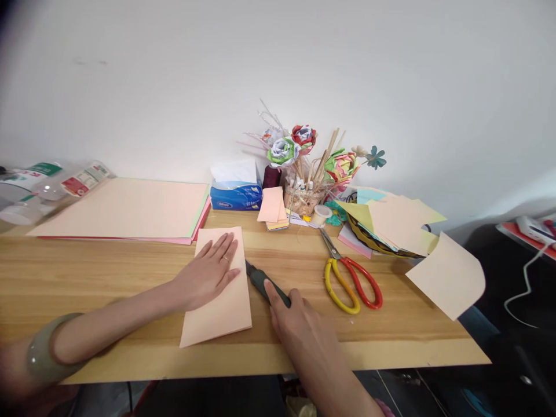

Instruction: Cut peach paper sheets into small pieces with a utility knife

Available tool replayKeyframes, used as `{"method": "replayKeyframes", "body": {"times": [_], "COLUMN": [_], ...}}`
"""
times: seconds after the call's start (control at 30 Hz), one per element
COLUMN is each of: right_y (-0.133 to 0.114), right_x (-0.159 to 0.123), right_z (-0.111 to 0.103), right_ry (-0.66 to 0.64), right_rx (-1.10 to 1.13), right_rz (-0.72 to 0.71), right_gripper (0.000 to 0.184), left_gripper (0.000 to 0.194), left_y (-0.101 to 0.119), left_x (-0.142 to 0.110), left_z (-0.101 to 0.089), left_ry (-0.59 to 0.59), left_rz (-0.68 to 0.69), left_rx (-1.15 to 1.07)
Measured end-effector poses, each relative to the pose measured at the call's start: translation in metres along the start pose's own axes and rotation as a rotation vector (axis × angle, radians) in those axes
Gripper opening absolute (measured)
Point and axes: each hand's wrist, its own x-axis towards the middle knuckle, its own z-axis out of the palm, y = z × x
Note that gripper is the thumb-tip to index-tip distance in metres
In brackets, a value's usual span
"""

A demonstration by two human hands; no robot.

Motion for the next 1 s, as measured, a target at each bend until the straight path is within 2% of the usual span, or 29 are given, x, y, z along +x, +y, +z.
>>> {"method": "replayKeyframes", "body": {"times": [0.17,0.33,0.63,0.87,1.0], "right_y": [0.001,0.002,0.006,0.005,0.004], "right_x": [0.007,0.017,0.028,0.041,0.051], "right_z": [0.003,0.005,0.004,-0.005,-0.009], "right_ry": [-0.026,-0.086,-0.218,-0.355,-0.395], "right_rx": [0.007,0.015,0.025,0.034,0.039], "right_rz": [0.03,0.031,0.038,0.075,0.087], "right_gripper": [0.036,0.039,0.045,0.046,0.045], "left_gripper": [0.065,0.066,0.065,0.066,0.065], "left_y": [-0.002,-0.001,-0.003,0.0,0.0], "left_x": [0.001,0.0,0.002,0.001,0.001], "left_z": [0.004,0.003,0.006,0.001,0.0], "left_ry": [0.059,0.02,0.055,-0.006,0.007], "left_rz": [0.019,0.004,0.024,-0.002,-0.003], "left_rx": [0.002,0.02,-0.01,0.001,-0.007]}}
